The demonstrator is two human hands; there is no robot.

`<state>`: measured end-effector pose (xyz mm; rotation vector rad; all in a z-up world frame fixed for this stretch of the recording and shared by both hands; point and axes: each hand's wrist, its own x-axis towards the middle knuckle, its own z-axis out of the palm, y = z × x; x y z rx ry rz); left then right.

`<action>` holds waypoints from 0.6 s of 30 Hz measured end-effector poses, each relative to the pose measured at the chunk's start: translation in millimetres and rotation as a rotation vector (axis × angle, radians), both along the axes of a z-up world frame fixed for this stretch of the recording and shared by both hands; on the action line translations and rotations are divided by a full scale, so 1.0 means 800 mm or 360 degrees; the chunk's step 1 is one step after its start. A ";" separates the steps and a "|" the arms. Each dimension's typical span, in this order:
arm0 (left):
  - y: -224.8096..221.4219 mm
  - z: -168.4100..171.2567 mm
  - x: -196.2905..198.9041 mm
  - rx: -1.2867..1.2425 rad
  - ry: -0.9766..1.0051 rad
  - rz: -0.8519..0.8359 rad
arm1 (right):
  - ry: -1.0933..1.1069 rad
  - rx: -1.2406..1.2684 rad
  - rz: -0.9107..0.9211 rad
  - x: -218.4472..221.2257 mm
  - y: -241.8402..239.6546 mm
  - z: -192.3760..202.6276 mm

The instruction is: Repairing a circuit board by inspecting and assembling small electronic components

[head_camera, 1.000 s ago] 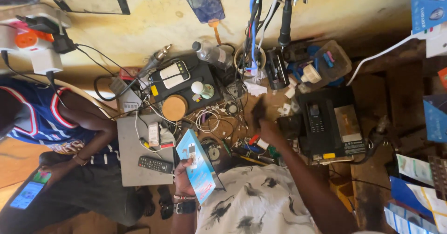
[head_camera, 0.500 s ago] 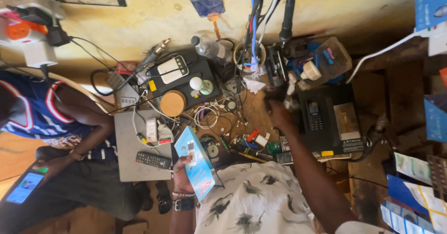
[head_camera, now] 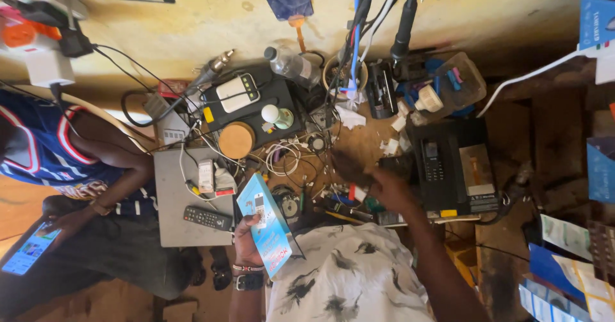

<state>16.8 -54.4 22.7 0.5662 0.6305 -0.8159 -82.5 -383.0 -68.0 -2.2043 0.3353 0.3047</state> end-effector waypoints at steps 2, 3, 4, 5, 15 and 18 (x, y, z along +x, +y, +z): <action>-0.001 0.002 0.000 -0.0085 -0.0028 -0.0021 | -0.0345 -0.0224 -0.0304 0.012 -0.018 0.009; 0.000 -0.001 -0.001 -0.0086 -0.0027 -0.0020 | -0.0344 -0.0224 -0.0302 0.023 -0.024 -0.007; 0.001 -0.004 -0.002 -0.0096 -0.0003 -0.0007 | -0.0303 -0.0284 -0.0477 0.034 -0.031 -0.023; 0.001 -0.007 -0.003 -0.0108 0.0019 0.0004 | -0.0263 -0.0344 -0.0654 0.046 -0.037 -0.039; 0.012 -0.004 -0.010 -0.0198 -0.0016 0.0064 | 0.0039 0.0048 -0.0117 0.078 0.035 -0.145; 0.018 -0.010 -0.012 -0.0072 0.0019 0.0033 | -0.0267 -0.0188 0.0205 0.052 0.040 -0.143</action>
